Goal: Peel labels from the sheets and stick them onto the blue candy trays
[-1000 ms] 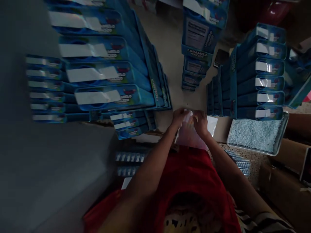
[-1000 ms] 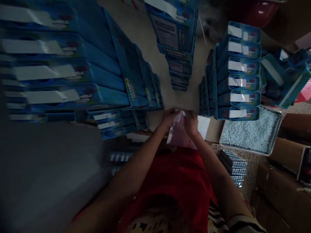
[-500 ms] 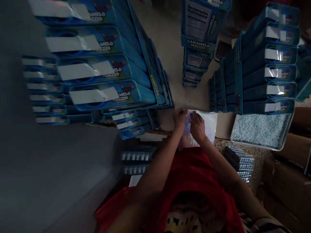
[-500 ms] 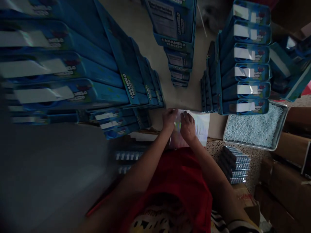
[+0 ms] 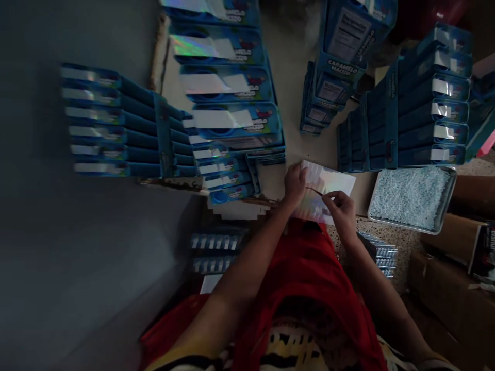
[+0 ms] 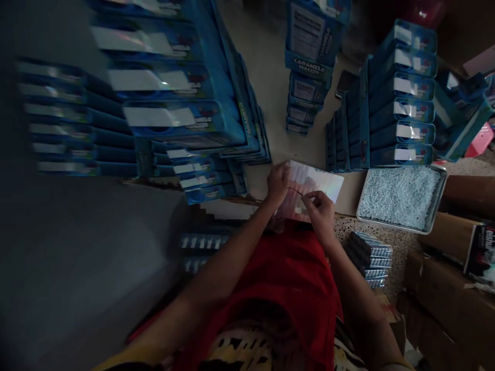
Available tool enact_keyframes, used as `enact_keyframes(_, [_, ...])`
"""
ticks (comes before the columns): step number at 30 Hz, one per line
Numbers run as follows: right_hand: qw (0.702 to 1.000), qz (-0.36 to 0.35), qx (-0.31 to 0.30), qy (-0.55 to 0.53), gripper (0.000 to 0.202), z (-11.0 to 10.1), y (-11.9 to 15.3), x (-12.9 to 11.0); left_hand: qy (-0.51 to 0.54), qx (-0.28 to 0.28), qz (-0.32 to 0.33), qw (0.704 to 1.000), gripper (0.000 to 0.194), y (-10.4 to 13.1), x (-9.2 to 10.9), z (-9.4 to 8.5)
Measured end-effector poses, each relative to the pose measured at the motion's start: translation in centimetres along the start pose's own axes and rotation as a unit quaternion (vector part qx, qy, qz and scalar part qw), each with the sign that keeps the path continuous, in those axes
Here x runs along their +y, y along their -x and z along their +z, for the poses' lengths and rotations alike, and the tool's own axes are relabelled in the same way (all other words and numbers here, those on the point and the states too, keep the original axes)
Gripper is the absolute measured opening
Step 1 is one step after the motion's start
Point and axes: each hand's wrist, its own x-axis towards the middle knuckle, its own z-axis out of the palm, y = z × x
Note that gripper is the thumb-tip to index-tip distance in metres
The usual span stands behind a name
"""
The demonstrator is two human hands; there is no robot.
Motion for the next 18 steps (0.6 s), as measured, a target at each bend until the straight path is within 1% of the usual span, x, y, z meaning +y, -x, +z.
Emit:
enact_keyframes(1, [1.000,0.009,-0.010,-0.028,0.030,-0.1,0.4,-0.6,0.015,-0.008,-0.004,1.000,0.033,1.5,0.4,-1.0])
enact_keyframes(2, [0.999,0.017,-0.016,-0.048,0.030,-0.1,0.8,-1.2,0.049,-0.024,-0.032,0.998,0.044,3.0,0.8,-2.0])
enact_keyframes(3, [0.998,0.024,-0.021,-0.061,0.030,0.0,1.1,-1.7,0.104,-0.048,-0.080,0.990,0.055,4.5,1.1,-3.0])
enact_keyframes(4, [0.997,0.030,-0.030,-0.069,0.031,0.2,1.5,-2.1,0.173,-0.074,-0.137,0.972,0.066,5.7,1.5,-3.9])
enact_keyframes(5, [0.996,0.035,-0.039,-0.073,0.031,0.5,1.8,-2.5,0.245,-0.101,-0.186,0.946,0.074,6.7,1.8,-4.7])
enact_keyframes(6, [0.995,0.040,-0.044,-0.076,0.032,0.7,2.1,-2.8,0.309,-0.126,-0.216,0.918,0.077,7.5,2.1,-5.4])
enact_keyframes(7, [0.995,0.042,-0.049,-0.075,0.032,0.9,2.4,-3.1,0.356,-0.143,-0.226,0.895,0.075,8.0,2.5,-6.0])
enact_keyframes(8, [0.995,0.042,-0.054,-0.072,0.032,1.1,2.8,-3.3,0.385,-0.150,-0.222,0.883,0.070,8.4,2.8,-6.7])
enact_keyframes(9, [0.995,0.040,-0.059,-0.068,0.032,1.3,3.1,-3.5,0.398,-0.147,-0.210,0.881,0.063,8.7,3.1,-7.3])
enact_keyframes(10, [0.995,0.039,-0.066,-0.064,0.032,1.5,3.4,-3.7,0.399,-0.137,-0.196,0.885,0.057,9.0,3.4,-7.9])
enact_keyframes(12, [0.994,0.040,-0.080,-0.060,0.032,1.8,4.1,-4.0,0.380,-0.102,-0.183,0.901,0.047,9.7,3.9,-9.1])
enact_keyframes(14, [0.994,0.044,-0.082,-0.063,0.032,2.4,4.7,-4.4,0.350,-0.062,-0.186,0.916,0.041,10.7,4.4,-10.4])
enact_keyframes(16, [0.994,0.043,-0.076,-0.071,0.032,3.6,5.2,-5.0,0.323,-0.023,-0.185,0.928,0.035,11.9,4.9,-11.9])
enact_keyframes(18, [0.994,0.033,-0.070,-0.074,0.032,5.6,5.4,-5.8,0.300,0.023,-0.171,0.938,0.029,12.7,5.5,-13.9])
